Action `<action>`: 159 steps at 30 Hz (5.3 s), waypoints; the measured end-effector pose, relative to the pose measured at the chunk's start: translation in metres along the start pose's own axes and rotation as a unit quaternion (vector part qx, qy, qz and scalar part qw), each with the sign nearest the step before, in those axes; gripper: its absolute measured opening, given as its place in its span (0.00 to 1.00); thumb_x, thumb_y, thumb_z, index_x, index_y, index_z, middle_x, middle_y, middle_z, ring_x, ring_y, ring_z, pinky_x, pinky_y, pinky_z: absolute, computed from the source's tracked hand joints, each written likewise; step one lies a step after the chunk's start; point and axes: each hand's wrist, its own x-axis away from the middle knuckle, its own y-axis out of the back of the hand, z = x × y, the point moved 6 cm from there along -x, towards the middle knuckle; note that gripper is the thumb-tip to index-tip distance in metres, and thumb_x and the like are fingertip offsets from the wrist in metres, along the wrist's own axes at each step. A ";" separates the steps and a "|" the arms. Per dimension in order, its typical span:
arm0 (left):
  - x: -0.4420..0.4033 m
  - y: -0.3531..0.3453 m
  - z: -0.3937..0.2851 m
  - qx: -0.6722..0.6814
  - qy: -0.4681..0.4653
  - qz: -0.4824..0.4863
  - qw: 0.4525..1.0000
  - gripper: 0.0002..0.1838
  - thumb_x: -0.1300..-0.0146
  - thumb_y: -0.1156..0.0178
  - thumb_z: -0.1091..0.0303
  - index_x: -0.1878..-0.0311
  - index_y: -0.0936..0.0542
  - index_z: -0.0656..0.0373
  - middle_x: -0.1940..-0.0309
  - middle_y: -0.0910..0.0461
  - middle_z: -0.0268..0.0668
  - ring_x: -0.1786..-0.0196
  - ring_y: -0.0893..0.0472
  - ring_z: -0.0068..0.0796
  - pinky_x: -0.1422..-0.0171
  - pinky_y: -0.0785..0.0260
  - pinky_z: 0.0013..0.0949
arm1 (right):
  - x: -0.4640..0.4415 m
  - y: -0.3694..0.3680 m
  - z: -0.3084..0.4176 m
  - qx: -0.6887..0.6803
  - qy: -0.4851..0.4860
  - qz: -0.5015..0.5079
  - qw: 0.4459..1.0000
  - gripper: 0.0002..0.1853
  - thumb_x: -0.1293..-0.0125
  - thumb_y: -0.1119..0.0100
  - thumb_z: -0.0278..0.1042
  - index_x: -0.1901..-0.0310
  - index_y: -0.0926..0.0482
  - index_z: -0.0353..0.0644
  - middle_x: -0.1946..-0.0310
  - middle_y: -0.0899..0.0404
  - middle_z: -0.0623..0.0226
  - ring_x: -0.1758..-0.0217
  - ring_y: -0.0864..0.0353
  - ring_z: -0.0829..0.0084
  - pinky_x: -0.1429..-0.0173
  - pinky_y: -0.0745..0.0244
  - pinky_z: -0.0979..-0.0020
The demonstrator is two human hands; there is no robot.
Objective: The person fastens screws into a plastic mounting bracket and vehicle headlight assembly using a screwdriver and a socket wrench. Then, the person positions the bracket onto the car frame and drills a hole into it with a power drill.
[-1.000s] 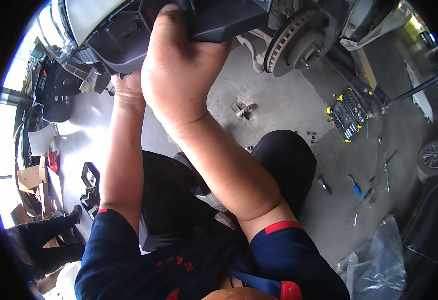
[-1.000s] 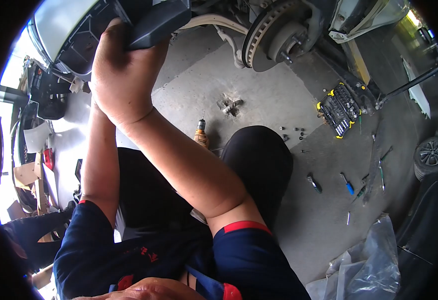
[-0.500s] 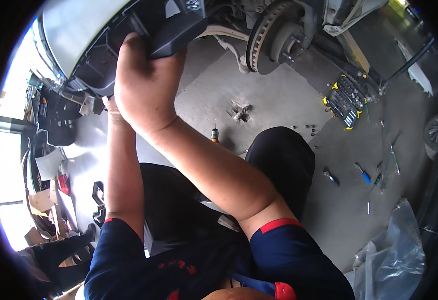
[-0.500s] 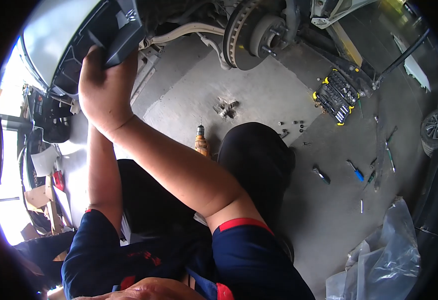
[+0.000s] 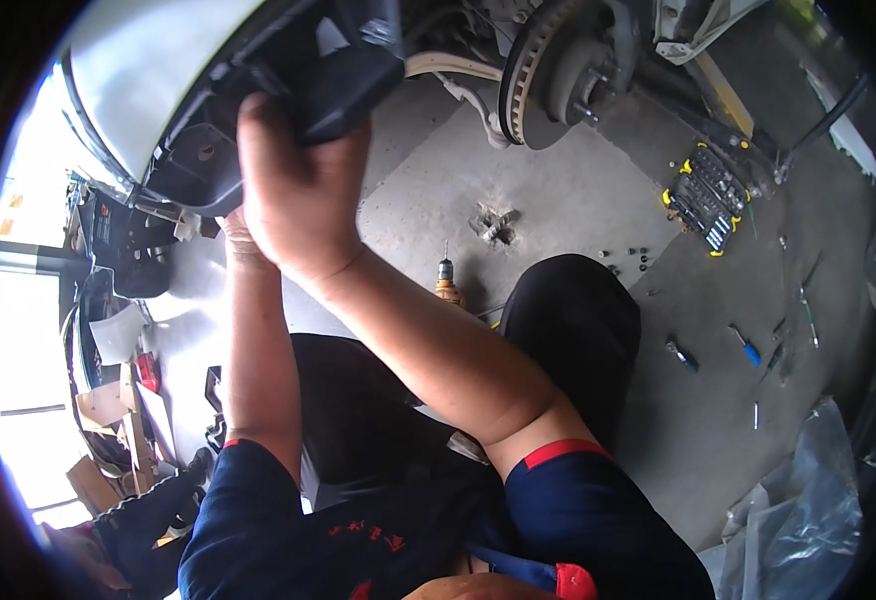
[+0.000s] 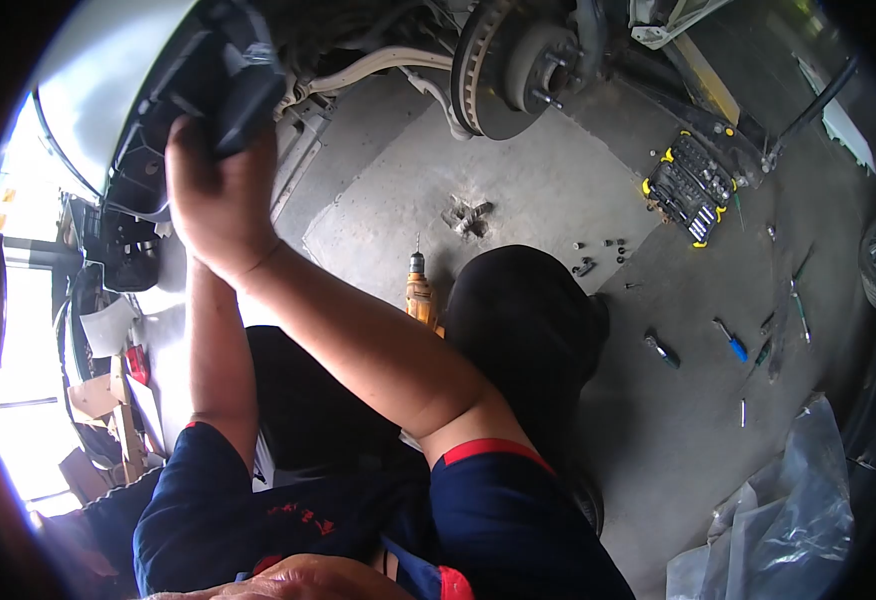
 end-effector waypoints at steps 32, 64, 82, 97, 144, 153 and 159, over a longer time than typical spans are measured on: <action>-0.017 -0.030 0.040 0.792 0.370 0.100 0.475 0.30 0.22 0.53 0.40 0.33 0.24 0.54 0.40 0.19 0.44 0.40 0.19 0.49 0.41 0.22 0.54 | 0.044 0.222 0.010 0.252 -0.520 0.058 0.814 0.14 0.30 0.33 0.33 0.46 0.19 0.44 0.55 0.14 0.70 0.58 0.12 0.74 0.61 0.12 0.66; 0.097 -0.106 0.025 0.199 0.331 0.462 0.798 0.34 0.23 0.54 0.40 0.38 0.20 0.64 0.48 0.15 0.38 0.45 0.17 0.29 0.36 0.29 0.34 | -0.018 0.178 0.096 0.273 -0.298 0.271 0.874 0.06 0.25 0.34 0.30 0.56 0.17 0.36 0.63 0.17 0.72 0.61 0.20 0.82 0.56 0.23 0.75; 0.088 -0.109 0.007 0.032 0.233 0.544 0.806 0.05 0.31 0.37 0.71 0.61 0.18 0.64 0.72 0.22 0.24 0.66 0.26 0.15 0.60 0.31 0.25 | -0.031 0.180 0.090 0.217 -0.325 0.276 0.878 0.22 0.27 0.35 0.30 0.36 0.28 0.31 0.48 0.21 0.64 0.45 0.22 0.76 0.36 0.26 0.70; 0.093 -0.112 0.001 0.028 0.254 0.565 0.784 0.21 0.30 0.29 0.49 0.60 0.20 0.60 0.71 0.28 0.23 0.65 0.29 0.16 0.61 0.36 0.26 | -0.024 0.172 0.099 0.188 -0.349 0.324 0.859 0.36 0.30 0.31 0.29 0.26 0.36 0.30 0.43 0.19 0.59 0.39 0.20 0.72 0.32 0.24 0.68; 0.090 -0.106 -0.035 -0.183 -0.083 0.471 0.859 0.21 0.38 0.34 0.77 0.41 0.22 0.60 0.57 0.16 0.48 0.52 0.13 0.54 0.46 0.19 0.45 | -0.030 0.201 0.084 0.440 -0.143 0.299 0.835 0.13 0.34 0.30 0.21 0.49 0.16 0.37 0.58 0.10 0.66 0.55 0.11 0.76 0.47 0.18 0.73; 0.121 -0.107 -0.010 -0.153 0.001 0.579 0.801 0.22 0.27 0.35 0.63 0.35 0.23 0.63 0.54 0.13 0.51 0.51 0.12 0.54 0.43 0.19 0.45 | 0.003 0.224 0.040 0.423 -0.361 0.236 0.797 0.14 0.29 0.28 0.38 0.54 0.13 0.35 0.62 0.10 0.62 0.63 0.11 0.76 0.56 0.12 0.67; 0.085 -0.041 0.045 -0.202 0.046 0.455 0.866 0.25 0.19 0.40 0.62 0.27 0.26 0.66 0.51 0.12 0.48 0.50 0.13 0.31 0.40 0.20 0.37 | 0.036 0.235 -0.003 0.067 -0.590 0.267 0.759 0.35 0.16 0.62 0.65 0.27 0.28 0.41 0.42 0.15 0.55 0.44 0.14 0.63 0.33 0.21 0.54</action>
